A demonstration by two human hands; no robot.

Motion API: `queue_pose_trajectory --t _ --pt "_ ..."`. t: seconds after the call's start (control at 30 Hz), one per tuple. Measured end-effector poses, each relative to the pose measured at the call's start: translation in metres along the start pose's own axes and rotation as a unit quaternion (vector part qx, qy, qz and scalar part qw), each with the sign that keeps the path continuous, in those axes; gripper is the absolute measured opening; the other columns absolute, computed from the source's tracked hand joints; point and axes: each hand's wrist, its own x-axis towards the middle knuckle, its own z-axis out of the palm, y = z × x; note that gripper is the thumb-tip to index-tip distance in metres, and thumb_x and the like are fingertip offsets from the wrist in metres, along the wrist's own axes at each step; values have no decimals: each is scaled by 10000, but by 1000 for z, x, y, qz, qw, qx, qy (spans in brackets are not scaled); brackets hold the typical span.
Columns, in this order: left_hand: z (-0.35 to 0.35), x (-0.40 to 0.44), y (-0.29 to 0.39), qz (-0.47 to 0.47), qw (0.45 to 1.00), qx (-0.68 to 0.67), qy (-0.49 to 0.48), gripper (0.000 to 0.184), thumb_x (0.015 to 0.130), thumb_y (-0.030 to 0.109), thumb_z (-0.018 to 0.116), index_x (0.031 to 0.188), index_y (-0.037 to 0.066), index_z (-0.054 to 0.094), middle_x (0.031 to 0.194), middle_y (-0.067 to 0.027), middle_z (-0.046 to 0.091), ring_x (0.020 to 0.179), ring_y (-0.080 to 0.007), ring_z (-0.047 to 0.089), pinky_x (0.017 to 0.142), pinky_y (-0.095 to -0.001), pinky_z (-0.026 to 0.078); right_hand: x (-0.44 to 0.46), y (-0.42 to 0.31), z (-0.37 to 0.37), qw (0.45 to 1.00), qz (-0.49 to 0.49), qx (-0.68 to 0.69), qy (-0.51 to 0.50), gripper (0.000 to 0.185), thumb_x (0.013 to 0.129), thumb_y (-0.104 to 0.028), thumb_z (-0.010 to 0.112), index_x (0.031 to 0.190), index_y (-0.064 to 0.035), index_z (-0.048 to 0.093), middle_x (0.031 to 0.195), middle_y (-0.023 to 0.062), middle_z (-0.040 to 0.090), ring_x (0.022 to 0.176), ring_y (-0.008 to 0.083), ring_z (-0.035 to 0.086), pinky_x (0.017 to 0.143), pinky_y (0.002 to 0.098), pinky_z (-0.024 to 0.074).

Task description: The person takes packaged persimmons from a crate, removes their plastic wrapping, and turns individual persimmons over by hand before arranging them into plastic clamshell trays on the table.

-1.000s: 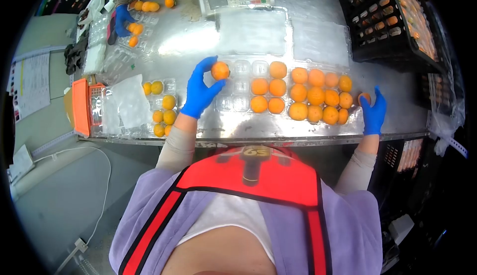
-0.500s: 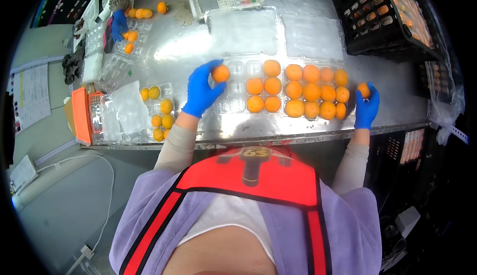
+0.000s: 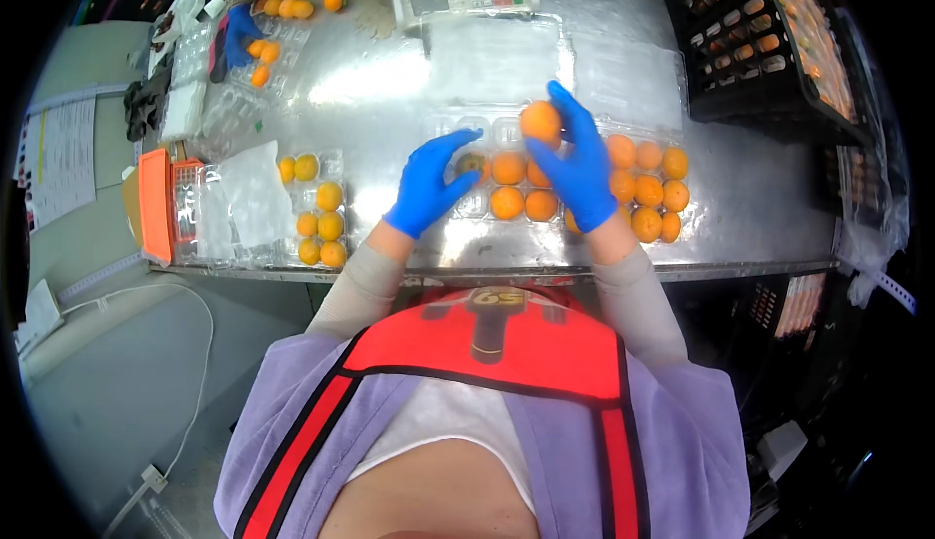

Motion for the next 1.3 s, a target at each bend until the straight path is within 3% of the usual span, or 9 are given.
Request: queue_pose_trajectory --t 0.07,0.27,0.4,0.5,0.63,0.87,0.93,1.07,1.3 --pt "-7 -8 -3 52 997 12 51 481 768 181 683 1226 123 547 1080 -134 614 974 -316 595 869 -391 473 5 4 16 999 3 -27 -25 618 788 -87 688 1346 -55 423 1304 86 505 1146 171 512 935 298 440" --pt "-5 -50 -53 -205 945 -128 219 574 782 112 673 1310 72 452 1189 -157 548 1038 -269 573 888 -363 467 22 14 93 959 -108 -186 -185 621 735 -159 684 1313 -125 461 1171 126 564 1061 319 541 889 391 463" --pt "-3 -56 -48 -341 932 -55 114 547 777 140 674 1288 103 483 1062 -130 613 931 -239 613 815 -336 490 35 39 116 914 -145 -320 -201 571 726 -201 689 1259 -126 500 1148 123 568 1101 310 501 919 429 415" --pt "-3 -56 -44 -296 951 -60 71 404 792 152 640 1187 100 570 826 -71 648 737 -184 627 712 -311 500 39 32 102 937 -94 -281 -184 525 749 -207 678 1243 -120 524 1164 127 552 1103 321 493 936 429 407" --pt "3 -69 -57 -314 941 -78 103 393 795 148 636 1180 95 576 812 -80 642 732 -189 622 709 -312 499 27 33 45 961 -115 -235 -90 456 772 -191 674 1206 -116 557 1131 120 566 1083 312 506 927 408 419" --pt "-6 -56 -8 -195 971 53 130 490 744 184 699 1208 127 552 1144 -137 569 925 -261 604 773 -357 495 -19 28 -10 950 -83 -294 -62 413 732 -145 697 1129 -103 593 1134 126 562 1080 318 516 907 403 435" --pt "-6 -36 5 -12 987 148 65 586 664 223 757 1208 151 552 1179 -143 555 1022 -311 564 846 -408 462 -28 25 -5 928 -134 -335 -89 431 723 -152 701 1136 -103 589 1163 141 542 1095 335 508 920 419 426" --pt "9 -24 2 1 977 211 19 586 571 220 788 1124 172 600 1287 -127 487 1129 -311 492 903 -426 415 -30 27 11 888 -160 -409 -135 505 681 -207 718 1155 -111 575 1245 166 503 1175 399 453 957 481 384" --pt "5 -19 -11 33 975 218 19 343 707 304 708 1006 140 669 1275 -152 507 1085 -338 522 896 -424 433 -17 25 18 830 -108 -496 -233 582 681 -307 717 1203 -104 558 1405 114 386 1334 341 293 1072 512 224"
